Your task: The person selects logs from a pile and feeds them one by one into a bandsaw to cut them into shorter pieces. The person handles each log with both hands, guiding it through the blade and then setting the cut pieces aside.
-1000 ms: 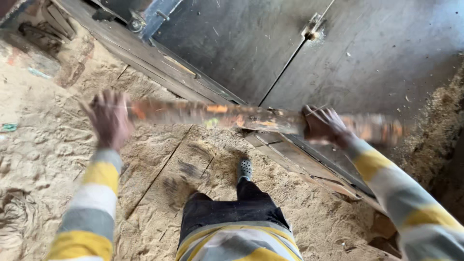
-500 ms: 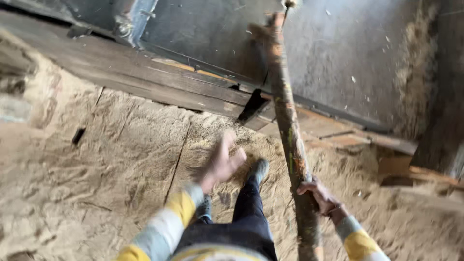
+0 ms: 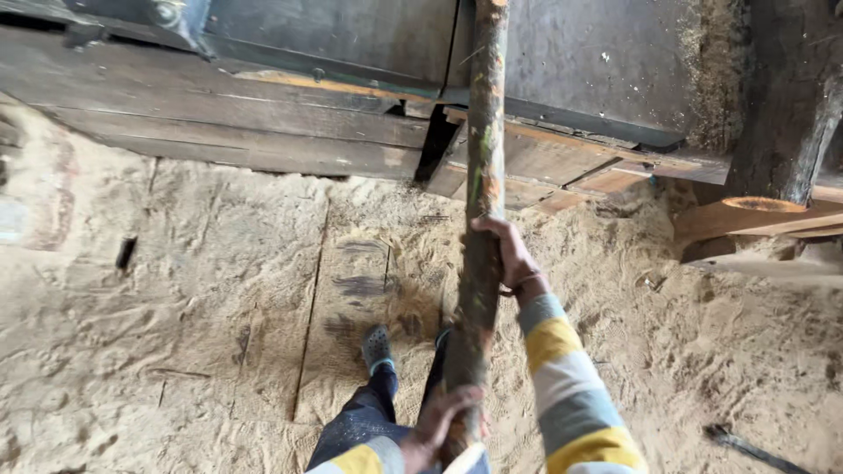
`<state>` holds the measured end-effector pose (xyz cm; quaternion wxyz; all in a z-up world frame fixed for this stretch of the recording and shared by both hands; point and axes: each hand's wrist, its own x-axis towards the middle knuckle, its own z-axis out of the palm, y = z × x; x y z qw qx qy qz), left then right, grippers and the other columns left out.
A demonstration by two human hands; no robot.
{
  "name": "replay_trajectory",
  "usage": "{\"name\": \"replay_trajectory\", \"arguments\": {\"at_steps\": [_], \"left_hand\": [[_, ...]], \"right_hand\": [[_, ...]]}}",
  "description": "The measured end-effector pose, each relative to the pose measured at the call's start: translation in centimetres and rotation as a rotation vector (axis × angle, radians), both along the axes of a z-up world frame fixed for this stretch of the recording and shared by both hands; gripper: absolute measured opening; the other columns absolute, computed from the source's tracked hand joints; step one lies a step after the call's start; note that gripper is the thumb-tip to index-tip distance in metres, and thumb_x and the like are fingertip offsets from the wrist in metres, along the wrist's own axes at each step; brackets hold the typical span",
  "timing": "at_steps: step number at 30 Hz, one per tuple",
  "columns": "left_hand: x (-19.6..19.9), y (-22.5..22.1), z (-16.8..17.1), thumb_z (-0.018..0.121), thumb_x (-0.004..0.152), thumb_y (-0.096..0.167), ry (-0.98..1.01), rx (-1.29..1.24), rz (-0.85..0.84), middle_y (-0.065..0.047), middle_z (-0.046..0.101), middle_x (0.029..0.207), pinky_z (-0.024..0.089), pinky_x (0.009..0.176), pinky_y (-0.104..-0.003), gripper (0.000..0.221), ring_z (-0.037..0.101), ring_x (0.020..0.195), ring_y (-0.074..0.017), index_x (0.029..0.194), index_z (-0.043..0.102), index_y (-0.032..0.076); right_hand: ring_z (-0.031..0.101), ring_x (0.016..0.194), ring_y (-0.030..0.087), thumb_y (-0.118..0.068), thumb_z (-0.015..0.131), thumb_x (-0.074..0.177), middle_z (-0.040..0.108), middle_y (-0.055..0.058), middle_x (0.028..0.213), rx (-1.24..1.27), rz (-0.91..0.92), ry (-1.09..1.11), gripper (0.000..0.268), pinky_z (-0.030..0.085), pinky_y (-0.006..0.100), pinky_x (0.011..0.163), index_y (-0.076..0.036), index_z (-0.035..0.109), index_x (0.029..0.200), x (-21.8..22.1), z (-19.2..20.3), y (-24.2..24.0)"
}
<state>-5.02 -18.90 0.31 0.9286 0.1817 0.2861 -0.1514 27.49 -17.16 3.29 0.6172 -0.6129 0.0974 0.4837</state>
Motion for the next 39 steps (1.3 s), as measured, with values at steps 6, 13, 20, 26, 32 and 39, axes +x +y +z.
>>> {"name": "replay_trajectory", "arguments": {"at_steps": [6,13,20,26,32,39], "left_hand": [[-0.7,4.2,0.2,0.078,0.088,0.042,0.039,-0.019,-0.031,-0.013,0.071,0.082,0.062,0.067,-0.037,0.049,0.07,0.068,-0.0219,0.107,0.063,-0.001],[2.4,7.5,2.1,0.074,0.092,0.042,-0.131,0.344,0.06,-0.016,0.073,0.094,0.062,0.064,-0.037,0.05,0.071,0.074,-0.0241,0.114,0.067,-0.002],[5.3,7.7,6.4,0.082,0.083,0.021,0.011,0.887,-0.069,-0.008,0.073,0.119,0.049,0.093,-0.033,0.056,0.066,0.107,-0.0181,0.132,0.056,0.012],[7.4,8.5,2.7,0.071,0.087,0.014,0.001,0.638,0.011,-0.009,0.078,0.111,0.057,0.091,-0.029,0.037,0.074,0.098,-0.0177,0.122,0.067,0.002],[10.4,9.6,1.8,0.075,0.079,0.009,-0.017,0.627,0.093,-0.007,0.071,0.097,0.057,0.076,-0.034,0.041,0.068,0.085,-0.0173,0.117,0.061,0.003],[15.1,11.7,3.2,0.073,0.083,0.014,-0.061,0.672,0.027,-0.011,0.076,0.099,0.058,0.077,-0.033,0.038,0.071,0.085,-0.0195,0.117,0.067,-0.002]], "right_hand": [[0.066,0.116,0.031,-0.05,0.073,0.075,0.046,0.012,0.154,-0.119,0.129,-0.347,0.115,0.052,0.055,0.094,-0.033,0.007,0.166,-10.9,6.8,-1.4],[0.064,0.115,0.037,-0.037,0.083,0.06,0.049,0.023,0.144,-0.142,0.143,-0.53,0.137,0.058,0.053,0.094,-0.021,-0.005,0.164,-15.5,7.8,-1.1],[0.068,0.1,0.029,-0.033,0.083,0.061,0.057,0.02,0.136,-0.202,-0.051,-0.73,0.128,0.062,0.042,0.08,-0.017,0.012,0.166,-12.3,4.2,1.6],[0.069,0.09,0.028,-0.021,0.081,0.066,0.068,0.02,0.118,-0.038,-0.146,-0.536,0.111,0.062,0.04,0.074,-0.015,0.026,0.163,-11.8,3.9,3.1],[0.07,0.098,0.024,-0.019,0.083,0.066,0.067,0.016,0.124,-0.023,-0.169,-0.598,0.108,0.063,0.038,0.081,-0.012,0.031,0.16,-8.8,5.4,5.3],[0.07,0.095,0.027,-0.02,0.081,0.062,0.067,0.017,0.121,-0.083,-0.166,-0.584,0.112,0.063,0.038,0.078,-0.014,0.026,0.16,-4.1,4.4,6.3]]}}
